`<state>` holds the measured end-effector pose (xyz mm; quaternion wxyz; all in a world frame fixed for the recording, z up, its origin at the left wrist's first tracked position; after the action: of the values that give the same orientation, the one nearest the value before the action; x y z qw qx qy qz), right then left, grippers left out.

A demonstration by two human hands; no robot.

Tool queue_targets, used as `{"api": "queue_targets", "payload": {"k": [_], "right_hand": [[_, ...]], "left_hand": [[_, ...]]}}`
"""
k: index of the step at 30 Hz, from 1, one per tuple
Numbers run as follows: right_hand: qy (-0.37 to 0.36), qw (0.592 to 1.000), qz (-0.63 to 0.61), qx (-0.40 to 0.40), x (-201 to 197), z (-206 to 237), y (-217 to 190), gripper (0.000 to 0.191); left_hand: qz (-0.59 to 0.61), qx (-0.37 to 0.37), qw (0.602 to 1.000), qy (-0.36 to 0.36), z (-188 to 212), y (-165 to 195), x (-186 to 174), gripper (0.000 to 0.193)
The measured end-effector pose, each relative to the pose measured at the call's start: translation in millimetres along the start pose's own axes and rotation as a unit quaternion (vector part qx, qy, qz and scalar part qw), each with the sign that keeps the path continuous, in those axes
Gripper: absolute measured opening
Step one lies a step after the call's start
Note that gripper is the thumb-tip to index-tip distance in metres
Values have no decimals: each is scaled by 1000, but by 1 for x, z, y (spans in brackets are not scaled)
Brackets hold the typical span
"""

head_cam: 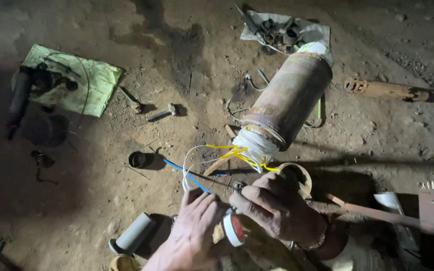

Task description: The person sits on the ground and wraps white adhesive tape around a bundle of white and yellow wires, winding the tape roll repeatedly along the bundle and pulling the wires taut as they work.

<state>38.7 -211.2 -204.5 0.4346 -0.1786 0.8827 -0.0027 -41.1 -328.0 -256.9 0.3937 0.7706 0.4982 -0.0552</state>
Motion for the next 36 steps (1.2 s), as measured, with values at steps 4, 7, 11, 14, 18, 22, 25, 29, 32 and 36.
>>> {"api": "queue_targets", "payload": {"k": [4, 7, 11, 14, 18, 22, 25, 29, 32, 36], "right_hand": [[-40, 998, 5, 46, 6, 2, 5, 48], [-41, 998, -51, 8, 7, 5, -1, 43], [-27, 999, -40, -23, 6, 9, -4, 37], [-22, 999, -9, -24, 6, 8, -4, 36], [-10, 1000, -15, -5, 3, 4, -2, 38], [-10, 1000, -23, -7, 2, 0, -5, 39], [-30, 999, -44, 4, 6, 0, -6, 42], [-13, 999, -35, 4, 6, 2, -9, 32], [-19, 999, -15, -21, 6, 6, -15, 34], [-7, 1000, -11, 0, 3, 7, -11, 26]], "left_hand": [[24, -39, 995, 93, -1, -9, -8, 46], [64, -54, 974, 210, -2, -6, -18, 33], [59, -218, 948, 224, 1, -18, -16, 20], [109, -361, 914, 150, 5, -39, -8, 33], [77, -248, 964, 53, -6, -27, -13, 66], [-36, -49, 998, -15, 1, 0, -6, 57], [-38, -44, 998, 39, 8, -8, -10, 41], [69, -48, 983, 163, 12, -8, -20, 28], [81, -118, 959, 244, 12, -10, -26, 24], [168, -273, 925, 204, 11, -29, -18, 34]]}}
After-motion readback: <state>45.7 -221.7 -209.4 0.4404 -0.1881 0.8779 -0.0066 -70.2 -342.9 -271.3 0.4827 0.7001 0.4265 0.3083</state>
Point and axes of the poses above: each hand's wrist, its own z-axis away from the middle knuckle, its own x-axis out of the palm, y = z × x, the point moved 8 cm from there along -z, towards the middle knuckle, and after that the axes turned 12 degrees about y, right-handed, at the moved point
